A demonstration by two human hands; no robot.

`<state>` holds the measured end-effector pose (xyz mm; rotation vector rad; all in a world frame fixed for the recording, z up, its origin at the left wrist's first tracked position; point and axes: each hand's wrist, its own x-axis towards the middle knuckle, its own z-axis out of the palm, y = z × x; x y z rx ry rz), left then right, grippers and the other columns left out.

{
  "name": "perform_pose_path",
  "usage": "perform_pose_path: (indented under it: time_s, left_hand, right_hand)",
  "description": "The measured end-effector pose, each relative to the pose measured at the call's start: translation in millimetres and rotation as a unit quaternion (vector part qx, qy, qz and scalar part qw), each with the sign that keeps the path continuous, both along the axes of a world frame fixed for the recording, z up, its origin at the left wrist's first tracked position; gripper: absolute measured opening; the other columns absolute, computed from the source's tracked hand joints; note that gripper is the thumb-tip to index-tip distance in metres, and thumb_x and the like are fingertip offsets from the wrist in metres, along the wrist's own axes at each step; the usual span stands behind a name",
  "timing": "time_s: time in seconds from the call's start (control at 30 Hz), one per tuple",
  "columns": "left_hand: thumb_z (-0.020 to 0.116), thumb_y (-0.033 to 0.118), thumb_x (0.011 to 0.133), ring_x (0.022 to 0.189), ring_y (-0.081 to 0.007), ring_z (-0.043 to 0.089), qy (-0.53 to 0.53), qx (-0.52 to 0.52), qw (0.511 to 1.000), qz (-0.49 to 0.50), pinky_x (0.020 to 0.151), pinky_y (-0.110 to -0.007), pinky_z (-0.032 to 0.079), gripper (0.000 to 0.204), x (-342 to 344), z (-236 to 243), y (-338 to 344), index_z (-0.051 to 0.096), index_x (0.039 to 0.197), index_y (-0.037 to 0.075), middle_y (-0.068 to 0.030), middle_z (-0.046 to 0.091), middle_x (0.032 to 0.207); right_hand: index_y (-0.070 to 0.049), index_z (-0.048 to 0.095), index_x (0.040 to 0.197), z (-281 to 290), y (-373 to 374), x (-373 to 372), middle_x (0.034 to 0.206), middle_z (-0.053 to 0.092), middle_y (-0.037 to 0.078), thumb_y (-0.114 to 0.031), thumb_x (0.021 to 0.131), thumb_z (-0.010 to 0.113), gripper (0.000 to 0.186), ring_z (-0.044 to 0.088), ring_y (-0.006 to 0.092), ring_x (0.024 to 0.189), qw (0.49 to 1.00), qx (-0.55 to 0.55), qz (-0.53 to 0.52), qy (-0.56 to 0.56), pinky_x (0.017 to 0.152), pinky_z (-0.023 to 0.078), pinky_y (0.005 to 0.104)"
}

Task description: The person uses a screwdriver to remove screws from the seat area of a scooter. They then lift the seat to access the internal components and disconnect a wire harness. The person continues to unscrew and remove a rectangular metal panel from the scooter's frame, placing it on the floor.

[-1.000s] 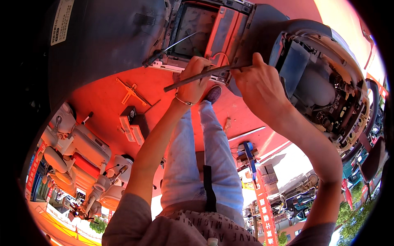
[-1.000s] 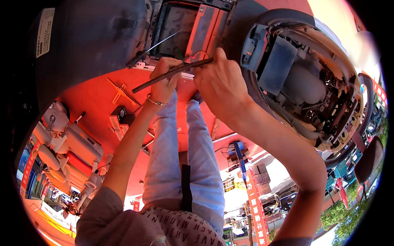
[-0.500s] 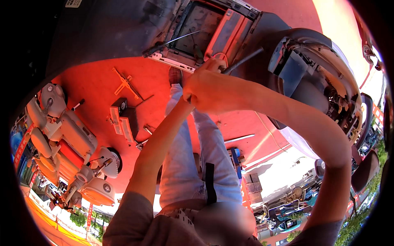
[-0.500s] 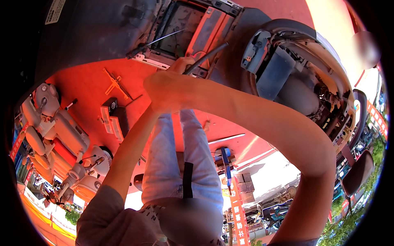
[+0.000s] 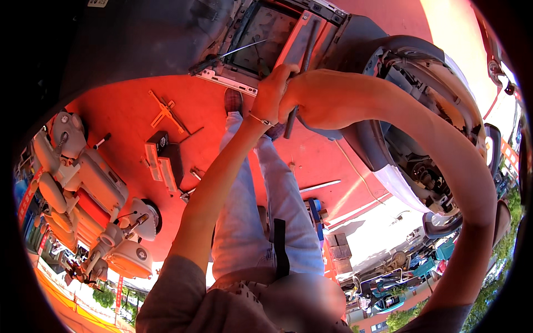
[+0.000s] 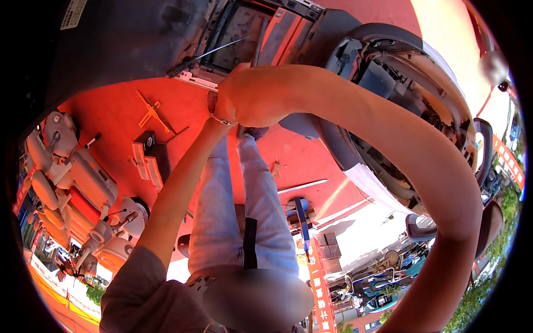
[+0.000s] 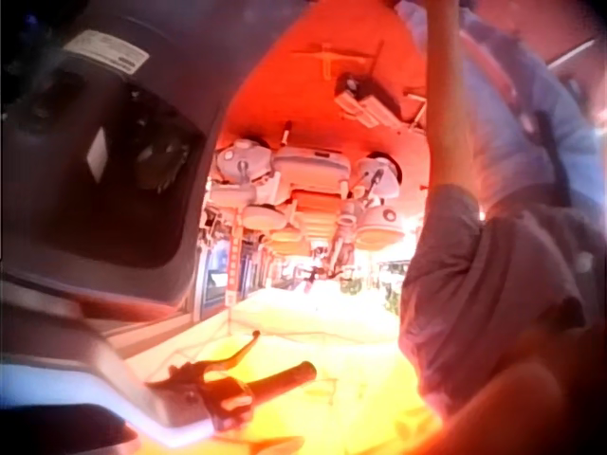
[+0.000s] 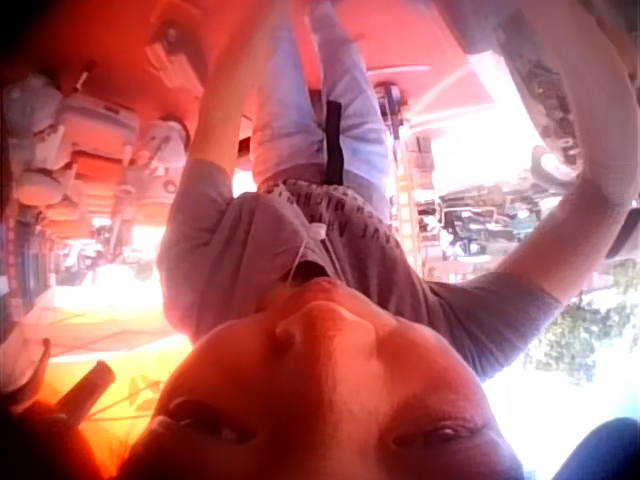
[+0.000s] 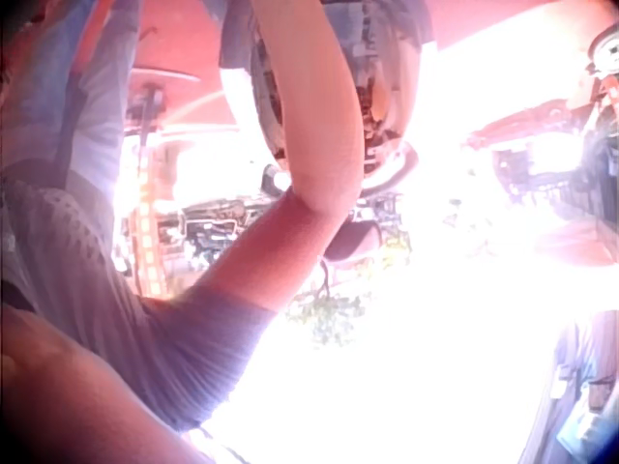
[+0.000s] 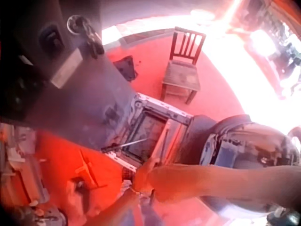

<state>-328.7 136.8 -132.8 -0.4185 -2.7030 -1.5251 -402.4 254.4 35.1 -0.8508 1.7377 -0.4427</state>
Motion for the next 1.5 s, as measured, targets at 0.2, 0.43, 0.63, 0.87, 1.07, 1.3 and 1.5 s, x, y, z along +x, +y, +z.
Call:
perform_pose_path:
  time_s: [0.2,0.43,0.63,0.87,1.07,1.3,1.5]
  left_hand:
    - [0.046,-0.004,0.082,0.051,-0.0151,0.048,-0.118,0.186,0.973,0.062,0.049,-0.025,0.04,0.015,-15,3,0,0.051,0.095,0.0,-0.0093,0.049,0.067]
    - [0.054,0.005,0.082,0.063,-0.0148,0.057,-0.109,0.035,0.992,-0.045,0.055,-0.026,0.044,0.01,-23,13,-11,0.051,0.092,0.002,-0.0063,0.059,0.079]
    - [0.067,0.011,0.073,0.058,-0.0234,0.055,-0.053,0.051,0.997,0.031,0.051,-0.032,0.043,0.023,-34,5,-9,0.047,0.079,0.002,-0.0111,0.054,0.072]
    - [0.06,0.014,0.076,0.072,-0.0329,0.056,-0.053,-0.135,0.984,-0.102,0.056,-0.037,0.045,0.023,-19,-10,10,0.051,0.095,0.003,-0.016,0.055,0.089]
    - [0.046,0.004,0.082,0.058,-0.0174,0.051,-0.189,0.212,0.959,0.019,0.051,-0.028,0.04,0.006,-23,-18,-4,0.049,0.087,0.003,-0.0052,0.045,0.066]
    - [0.043,0.004,0.085,0.056,-0.0141,0.051,-0.099,0.03,0.987,-0.125,0.055,-0.028,0.041,0.011,-18,-17,11,0.048,0.095,0.003,-0.0061,0.053,0.081]
    - [0.05,0.002,0.081,0.077,-0.0389,0.053,-0.151,0.126,0.979,-0.05,0.065,-0.038,0.045,0.018,-23,-3,3,0.047,0.098,-0.001,-0.0199,0.054,0.085]
  right_hand:
    - [0.0,0.061,0.075,-30,23,-28,0.075,0.06,0.016,-0.003,0.067,0.051,0.013,0.058,0.0341,0.077,0.911,0.082,-0.13,0.382,0.066,0.047,0.0382]
    - [0.002,0.061,0.072,-32,-48,-17,0.072,0.061,0.019,-0.012,0.064,0.058,0.017,0.061,0.0298,0.072,0.973,-0.046,-0.204,0.096,0.062,0.048,0.0368]
    - [-0.006,0.065,0.079,-16,28,6,0.074,0.06,0.019,0.002,0.063,0.049,0.025,0.06,0.0315,0.076,0.968,0.038,-0.109,0.222,0.064,0.047,0.0374]
    - [0.0,0.06,0.081,-35,-20,-32,0.07,0.057,0.019,-0.004,0.067,0.053,0.017,0.057,0.0317,0.067,0.95,-0.021,-0.282,0.13,0.06,0.044,0.0387]
    - [-0.001,0.063,0.075,6,10,1,0.069,0.06,0.018,0.0,0.063,0.052,0.016,0.06,0.0307,0.07,0.974,0.113,0.008,0.195,0.065,0.047,0.0379]
    - [0.003,0.059,0.078,-42,-3,-49,0.067,0.058,0.018,0.003,0.062,0.049,0.019,0.058,0.0312,0.062,0.936,-0.057,-0.226,0.263,0.056,0.046,0.0367]
    - [0.0,0.063,0.072,17,12,-8,0.067,0.059,0.019,0.002,0.061,0.051,0.016,0.06,0.0302,0.064,0.979,0.128,-0.002,0.157,0.059,0.047,0.0357]
